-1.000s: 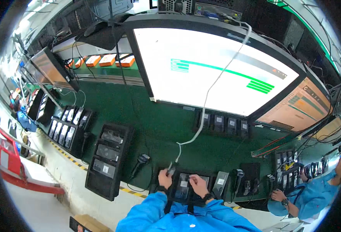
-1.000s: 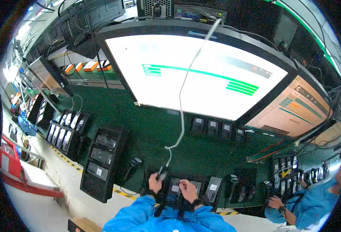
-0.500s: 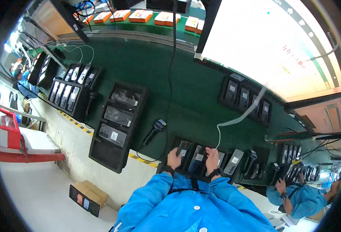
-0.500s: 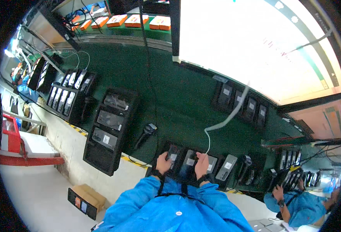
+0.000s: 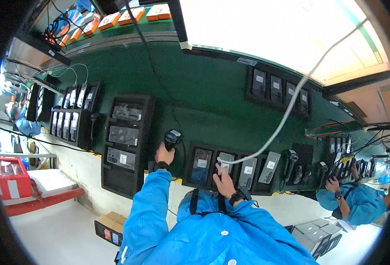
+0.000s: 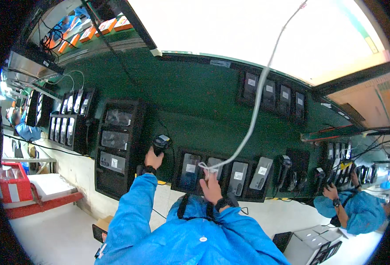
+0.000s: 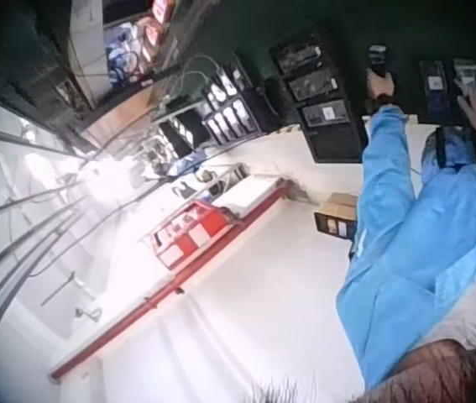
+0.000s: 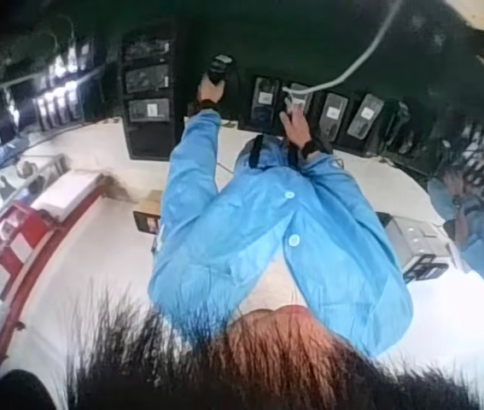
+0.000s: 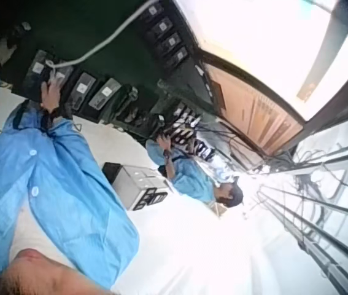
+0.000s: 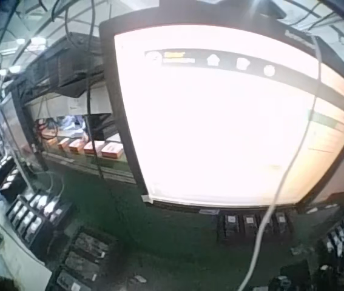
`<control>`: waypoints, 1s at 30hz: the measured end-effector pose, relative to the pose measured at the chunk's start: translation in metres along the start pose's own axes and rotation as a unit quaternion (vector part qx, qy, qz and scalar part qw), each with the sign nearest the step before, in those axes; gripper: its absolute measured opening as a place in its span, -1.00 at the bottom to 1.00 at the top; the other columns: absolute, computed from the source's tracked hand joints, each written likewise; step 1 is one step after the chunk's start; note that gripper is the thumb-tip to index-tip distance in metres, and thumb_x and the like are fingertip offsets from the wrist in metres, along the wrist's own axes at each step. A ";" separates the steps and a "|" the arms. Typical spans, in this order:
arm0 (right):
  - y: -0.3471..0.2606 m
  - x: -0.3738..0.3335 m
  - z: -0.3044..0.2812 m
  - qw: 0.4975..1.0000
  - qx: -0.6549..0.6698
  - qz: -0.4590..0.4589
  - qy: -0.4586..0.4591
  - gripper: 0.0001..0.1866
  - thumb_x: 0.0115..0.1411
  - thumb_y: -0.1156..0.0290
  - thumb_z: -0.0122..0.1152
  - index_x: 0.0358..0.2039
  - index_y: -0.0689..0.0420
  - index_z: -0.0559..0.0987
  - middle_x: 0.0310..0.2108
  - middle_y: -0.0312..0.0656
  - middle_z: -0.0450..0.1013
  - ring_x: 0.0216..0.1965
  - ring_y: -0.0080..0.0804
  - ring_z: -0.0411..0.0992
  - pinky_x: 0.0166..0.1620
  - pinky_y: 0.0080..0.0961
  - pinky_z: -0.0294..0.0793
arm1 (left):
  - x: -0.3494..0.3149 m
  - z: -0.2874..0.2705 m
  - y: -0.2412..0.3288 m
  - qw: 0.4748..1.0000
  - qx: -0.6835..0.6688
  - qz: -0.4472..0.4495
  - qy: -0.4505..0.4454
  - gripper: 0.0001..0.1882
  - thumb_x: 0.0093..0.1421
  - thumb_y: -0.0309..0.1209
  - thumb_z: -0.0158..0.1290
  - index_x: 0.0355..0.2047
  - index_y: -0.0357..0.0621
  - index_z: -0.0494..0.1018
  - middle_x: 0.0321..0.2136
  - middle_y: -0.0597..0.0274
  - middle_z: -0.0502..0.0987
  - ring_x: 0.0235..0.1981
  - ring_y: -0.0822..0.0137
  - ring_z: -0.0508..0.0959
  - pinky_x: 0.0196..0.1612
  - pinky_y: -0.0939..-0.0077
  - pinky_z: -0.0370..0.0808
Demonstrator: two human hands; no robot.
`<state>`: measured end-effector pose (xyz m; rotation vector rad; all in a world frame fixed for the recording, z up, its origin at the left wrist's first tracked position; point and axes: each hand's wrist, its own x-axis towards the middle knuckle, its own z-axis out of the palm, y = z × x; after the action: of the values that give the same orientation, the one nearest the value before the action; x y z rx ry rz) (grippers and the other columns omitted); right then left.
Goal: Testing mobile phones at a production line workstation by scanning and connecting them.
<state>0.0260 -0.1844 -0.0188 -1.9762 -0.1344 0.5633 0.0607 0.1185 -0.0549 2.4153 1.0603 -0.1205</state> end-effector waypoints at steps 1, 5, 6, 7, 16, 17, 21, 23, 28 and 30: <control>-0.006 -0.001 -0.008 0.999 0.027 -0.025 0.010 -0.48 0.23 0.27 0.04 0.16 0.18 0.23 -0.19 0.01 0.38 -0.16 0.02 0.41 -0.01 -0.28 0.34 | 0.007 0.003 -0.012 0.999 -0.028 0.026 -0.021 -0.49 -0.05 -0.24 0.19 -0.08 -0.12 0.40 -0.17 -0.10 0.52 -0.11 -0.10 0.49 -0.09 0.01 0.39; 0.050 0.005 -0.022 0.983 0.132 0.048 0.115 -0.56 0.30 0.29 -0.02 0.07 0.32 0.25 0.00 0.06 0.36 -0.02 -0.28 0.38 0.05 -0.48 0.30 | -0.039 -0.029 0.026 0.989 -0.099 0.100 -0.040 -0.57 -0.08 -0.21 0.21 -0.24 -0.21 0.47 -0.35 -0.08 0.57 -0.27 -0.14 0.54 -0.22 0.13 0.47; 0.051 0.006 -0.018 0.983 0.136 0.045 0.116 -0.56 0.30 0.29 -0.02 0.07 0.32 0.25 0.00 0.06 0.36 -0.02 -0.28 0.38 0.05 -0.48 0.30 | -0.062 -0.031 0.025 0.984 -0.133 0.103 -0.057 -0.60 -0.08 -0.21 0.21 -0.32 -0.24 0.49 -0.45 -0.08 0.57 -0.37 -0.11 0.57 -0.31 0.15 0.49; 0.056 0.009 -0.015 0.971 0.181 0.060 0.142 -0.58 0.30 0.30 -0.02 0.05 0.32 0.26 0.05 0.06 0.32 0.04 -0.27 0.33 0.10 -0.49 0.24 | -0.090 -0.035 0.033 0.967 -0.181 0.156 -0.086 -0.60 -0.09 -0.20 0.22 -0.32 -0.25 0.49 -0.45 -0.07 0.57 -0.37 -0.06 0.58 -0.30 0.17 0.49; 0.031 0.009 -0.043 0.906 0.345 0.234 0.069 -0.38 0.25 -0.08 -0.11 0.18 0.06 0.23 0.06 -0.32 0.24 0.14 -0.39 0.17 0.12 -0.28 0.13 | -0.198 0.027 0.061 0.950 -0.149 0.130 -0.243 -0.60 -0.05 -0.20 0.20 -0.25 -0.19 0.52 -0.37 -0.10 0.58 -0.26 -0.10 0.56 -0.21 0.16 0.49; 0.028 0.009 -0.044 0.906 0.346 0.234 0.071 -0.38 0.25 -0.08 -0.11 0.18 0.06 0.23 0.06 -0.32 0.24 0.14 -0.39 0.17 0.12 -0.28 0.13 | -0.199 0.028 0.063 0.947 -0.146 0.132 -0.253 -0.60 -0.05 -0.20 0.20 -0.25 -0.19 0.52 -0.37 -0.10 0.58 -0.26 -0.10 0.56 -0.21 0.16 0.49; 0.029 0.007 -0.040 0.891 0.391 0.195 0.120 -0.56 0.29 0.06 -0.12 0.06 0.03 0.34 -0.03 -0.31 0.29 -0.07 -0.51 0.24 -0.08 -0.51 0.26 | -0.201 0.030 0.066 0.944 -0.155 0.143 -0.253 -0.60 -0.05 -0.20 0.20 -0.25 -0.19 0.51 -0.38 -0.10 0.58 -0.27 -0.10 0.56 -0.22 0.16 0.50; 0.037 0.010 -0.037 0.883 0.417 0.173 0.128 -0.55 0.28 0.03 -0.11 0.05 0.03 0.34 -0.07 -0.32 0.30 -0.09 -0.52 0.24 -0.10 -0.51 0.26 | -0.200 0.023 0.072 0.946 -0.177 0.144 -0.231 -0.58 -0.05 -0.18 0.20 -0.24 -0.20 0.51 -0.38 -0.10 0.57 -0.27 -0.10 0.56 -0.23 0.16 0.50; 0.028 0.018 -0.037 0.908 0.347 0.206 0.113 -0.57 0.27 0.04 -0.09 -0.01 0.08 0.38 -0.15 -0.34 0.33 -0.17 -0.52 0.26 -0.16 -0.53 0.26 | -0.193 0.027 0.063 0.941 -0.194 0.133 -0.244 -0.57 -0.04 -0.17 0.19 -0.24 -0.21 0.51 -0.37 -0.10 0.57 -0.27 -0.10 0.56 -0.23 0.15 0.50; 0.041 0.028 -0.032 0.928 0.296 0.185 0.129 -0.61 0.25 0.10 -0.06 -0.06 0.11 0.39 -0.21 -0.31 0.35 -0.21 -0.48 0.29 -0.18 -0.50 0.28 | -0.190 0.025 0.062 0.942 -0.174 0.145 -0.248 -0.57 -0.04 -0.17 0.18 -0.23 -0.21 0.50 -0.37 -0.10 0.57 -0.27 -0.09 0.56 -0.22 0.16 0.49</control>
<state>0.0588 -0.2200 -0.0522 -1.4608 0.5285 0.4999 -0.0242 -0.0558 -0.0001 2.0331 0.4466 -0.3831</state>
